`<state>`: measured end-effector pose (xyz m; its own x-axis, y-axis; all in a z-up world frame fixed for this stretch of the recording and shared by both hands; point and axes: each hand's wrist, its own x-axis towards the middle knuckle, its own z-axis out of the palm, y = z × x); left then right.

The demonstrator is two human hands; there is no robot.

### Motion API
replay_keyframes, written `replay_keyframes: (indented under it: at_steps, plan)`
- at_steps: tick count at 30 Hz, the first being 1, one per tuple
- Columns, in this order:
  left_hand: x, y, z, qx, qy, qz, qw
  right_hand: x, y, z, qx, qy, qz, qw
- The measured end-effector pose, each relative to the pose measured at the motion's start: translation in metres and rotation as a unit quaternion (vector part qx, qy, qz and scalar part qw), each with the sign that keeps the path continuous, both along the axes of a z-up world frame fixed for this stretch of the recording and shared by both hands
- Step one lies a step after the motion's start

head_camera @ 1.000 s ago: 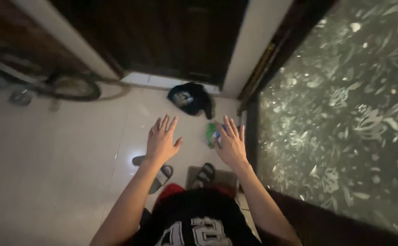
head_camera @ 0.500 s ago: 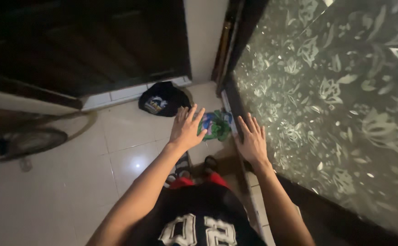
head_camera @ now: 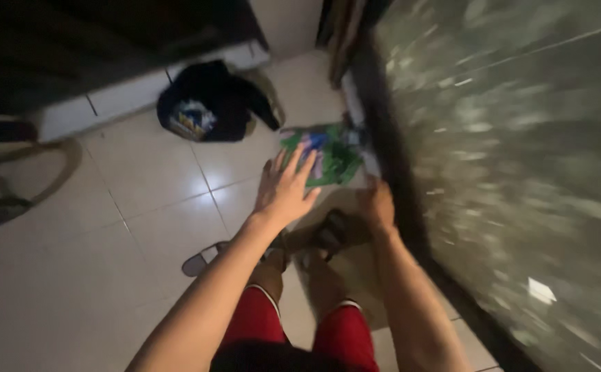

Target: The person gathers bags and a shoebox from the entryway floor of the house and carries them one at a time to the open trunk of a parked car, placing each item inside the trunk. They make repeated trips between the doorway and the car, and at the end handle a black bag by its straps at the doorway.

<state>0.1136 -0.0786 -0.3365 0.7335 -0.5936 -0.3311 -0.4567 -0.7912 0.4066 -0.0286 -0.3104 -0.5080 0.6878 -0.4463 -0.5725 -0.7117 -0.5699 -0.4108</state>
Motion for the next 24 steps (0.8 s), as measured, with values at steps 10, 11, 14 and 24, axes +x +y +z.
replay_keyframes:
  at_steps: [10, 11, 14, 24]
  plan:
    - [0.007, 0.01, -0.219, 0.071, 0.063, -0.058, 0.994, 0.058, -0.017, -0.286, 0.013, 0.004, -0.142, 0.99]
    - [0.006, 0.017, -0.228, 0.076, 0.069, -0.058, 0.993, 0.061, -0.011, -0.298, 0.015, 0.003, -0.155, 0.988]
    - [0.006, 0.027, -0.246, 0.086, 0.089, -0.053, 0.991, 0.082, -0.009, -0.319, -0.001, -0.017, -0.181, 0.983]
    - [0.021, 0.024, -0.212, 0.102, 0.113, -0.024, 0.988, 0.094, -0.04, -0.294, 0.034, -0.055, -0.233, 0.97]
